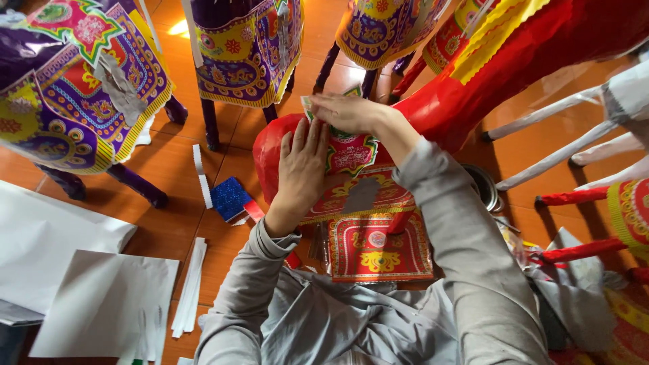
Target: Assembling and decorating paper-mache horse figurines with colorful paper, adhesives, and decorative elements.
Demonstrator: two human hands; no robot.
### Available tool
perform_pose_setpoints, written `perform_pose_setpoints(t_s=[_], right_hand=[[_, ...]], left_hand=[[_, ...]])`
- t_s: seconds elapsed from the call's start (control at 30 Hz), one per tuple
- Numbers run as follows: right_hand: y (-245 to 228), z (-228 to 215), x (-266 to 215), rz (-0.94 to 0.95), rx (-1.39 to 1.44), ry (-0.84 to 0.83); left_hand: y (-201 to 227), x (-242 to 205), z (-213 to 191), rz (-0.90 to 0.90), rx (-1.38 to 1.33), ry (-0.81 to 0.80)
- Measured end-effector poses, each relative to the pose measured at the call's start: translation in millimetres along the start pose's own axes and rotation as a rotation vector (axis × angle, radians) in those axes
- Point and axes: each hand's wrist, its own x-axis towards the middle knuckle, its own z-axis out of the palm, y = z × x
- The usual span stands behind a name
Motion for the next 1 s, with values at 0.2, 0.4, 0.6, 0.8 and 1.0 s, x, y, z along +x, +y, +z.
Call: perform_pose_setpoints(t_s=[0.2, 0.4, 0.6, 0.8, 1.0], right_hand=[[-2.5, -4.8, 27.8, 0.437, 0.280, -0.450], [17.8, 2.1, 27.6, 0.578, 0.173, -0.443], [-10.6, 2.7, -66.7, 0.060, -0.207, -0.032], [-19.0, 20.1, -143.2, -0.084, -0.743, 0.414], [-21.2, 16.0, -164.1, -0.082, -1.049, 0.427]], left_hand=[[-0.1, 1.6, -2.1, 0.000, 0.001, -0.060], [1.2, 4.5, -4.3, -0.005, -0.018, -0.085], [2.0, 5.3, -9.4, -0.015, -0.056, -0.107], [-12.7, -1.9, 12.3, 0.015, 0.025, -0.086], [-23.9, -1.2, 2.4, 0.069, 0.017, -0.113]])
